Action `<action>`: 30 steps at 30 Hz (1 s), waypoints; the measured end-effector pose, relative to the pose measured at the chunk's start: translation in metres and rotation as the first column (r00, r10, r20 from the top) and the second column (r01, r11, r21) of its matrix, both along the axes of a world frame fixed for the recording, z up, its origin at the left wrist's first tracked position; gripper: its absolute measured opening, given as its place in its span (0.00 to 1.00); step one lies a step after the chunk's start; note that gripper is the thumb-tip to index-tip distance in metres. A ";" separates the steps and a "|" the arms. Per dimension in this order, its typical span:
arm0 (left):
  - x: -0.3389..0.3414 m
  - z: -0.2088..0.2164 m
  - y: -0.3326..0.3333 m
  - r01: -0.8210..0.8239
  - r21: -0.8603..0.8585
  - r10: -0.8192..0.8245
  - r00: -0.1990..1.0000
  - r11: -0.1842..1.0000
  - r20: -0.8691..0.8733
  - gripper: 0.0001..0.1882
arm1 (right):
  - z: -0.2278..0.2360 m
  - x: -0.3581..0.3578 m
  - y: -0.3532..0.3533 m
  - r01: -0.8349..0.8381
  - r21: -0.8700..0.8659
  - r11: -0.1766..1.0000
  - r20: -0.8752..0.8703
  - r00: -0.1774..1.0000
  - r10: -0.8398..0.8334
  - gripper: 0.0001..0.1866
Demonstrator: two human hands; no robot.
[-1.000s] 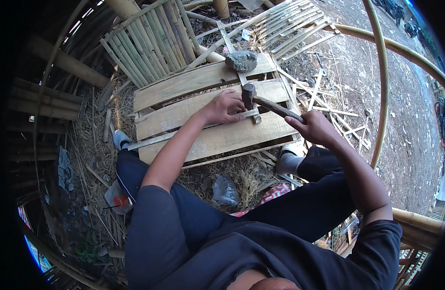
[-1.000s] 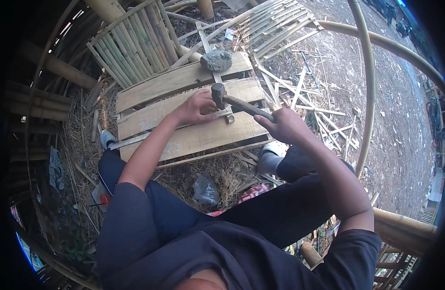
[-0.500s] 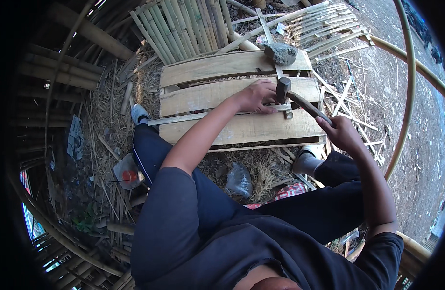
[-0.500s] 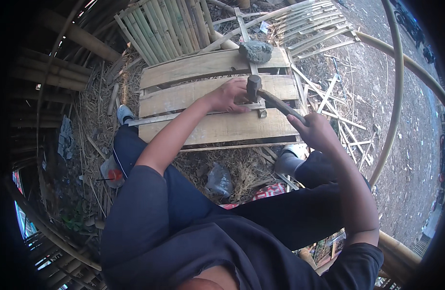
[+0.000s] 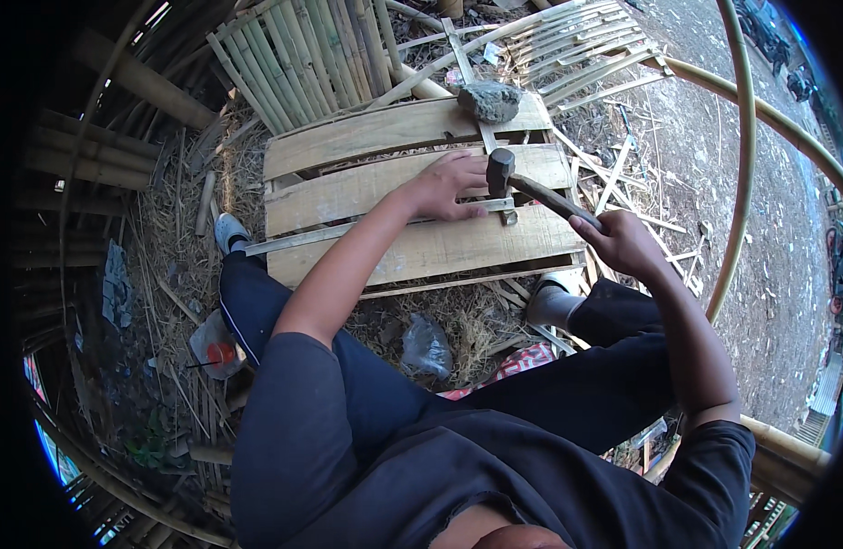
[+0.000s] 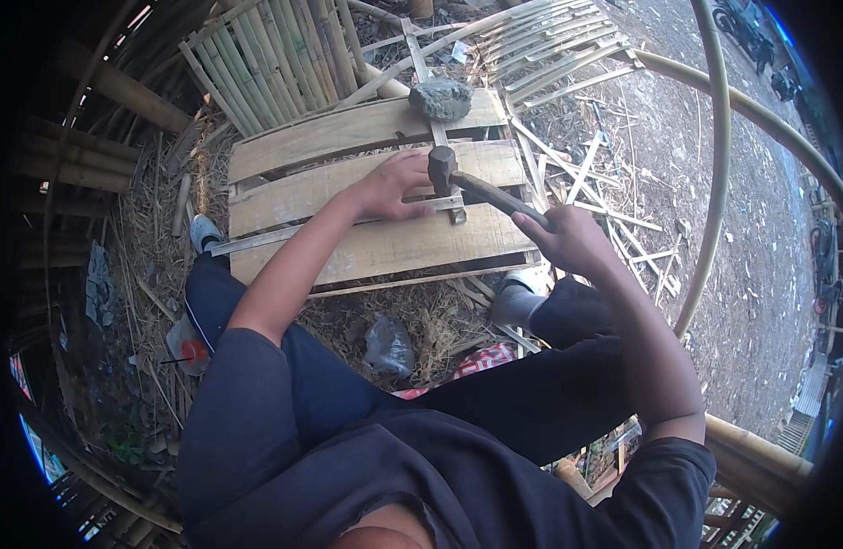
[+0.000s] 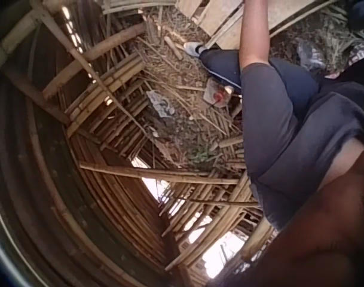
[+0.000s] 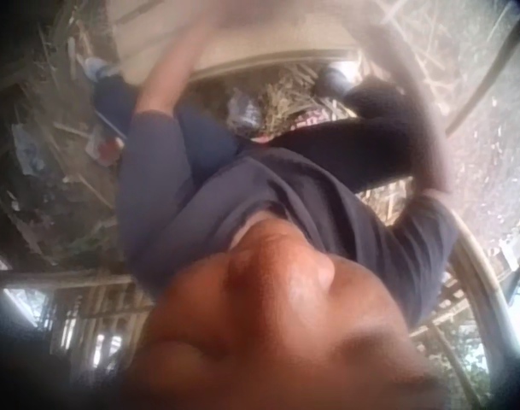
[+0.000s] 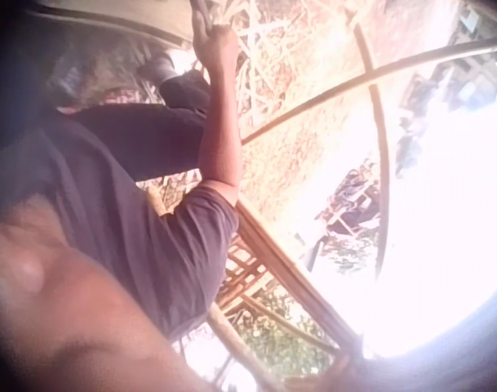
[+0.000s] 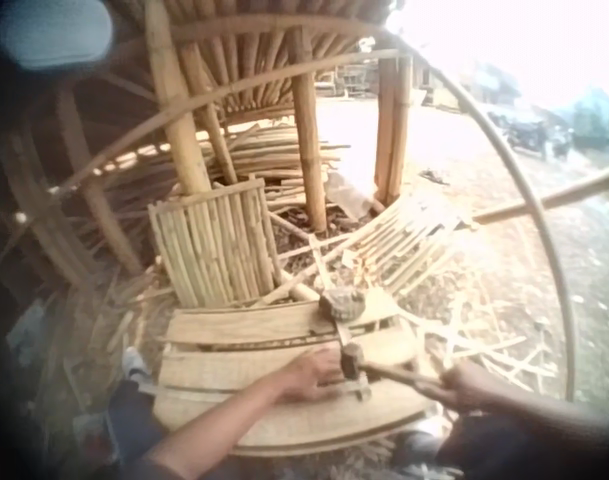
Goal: The person hammers a nail into a thin wood strip to attach it across a wooden crate, then hammers a second nail into the same strip.
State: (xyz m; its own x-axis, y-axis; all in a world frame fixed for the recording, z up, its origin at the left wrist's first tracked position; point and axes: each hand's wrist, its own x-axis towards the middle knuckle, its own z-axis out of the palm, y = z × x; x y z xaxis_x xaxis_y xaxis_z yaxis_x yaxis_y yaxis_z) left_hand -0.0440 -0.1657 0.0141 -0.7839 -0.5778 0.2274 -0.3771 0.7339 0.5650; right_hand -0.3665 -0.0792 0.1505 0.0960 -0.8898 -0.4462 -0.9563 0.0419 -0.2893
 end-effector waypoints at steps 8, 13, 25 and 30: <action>-0.001 -0.006 0.000 0.065 -0.113 -0.065 0.998 0.991 0.005 0.21 | -0.006 -0.009 0.002 0.004 -0.081 0.997 0.053 0.999 0.000 0.42; -0.001 0.004 0.001 0.058 -0.053 -0.055 0.997 0.997 0.061 0.23 | -0.002 -0.010 -0.008 0.030 -0.004 1.000 -0.014 0.999 -0.030 0.41; 0.000 -0.001 -0.005 0.015 0.097 -0.007 0.996 0.995 -0.086 0.21 | 0.009 -0.002 -0.014 0.045 -0.004 0.999 -0.031 0.999 -0.045 0.40; -0.002 0.001 -0.006 0.037 0.065 -0.032 0.997 0.997 -0.075 0.23 | 0.010 -0.003 -0.013 0.030 0.005 1.000 -0.029 0.999 -0.030 0.40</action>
State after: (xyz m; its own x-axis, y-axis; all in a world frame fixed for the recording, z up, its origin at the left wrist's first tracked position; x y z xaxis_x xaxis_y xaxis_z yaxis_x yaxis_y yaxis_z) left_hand -0.0459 -0.1713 0.0155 -0.7862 -0.5662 0.2477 -0.3073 0.7060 0.6381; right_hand -0.3699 -0.0922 0.1607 0.0558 -0.8895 -0.4535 -0.9627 0.0726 -0.2608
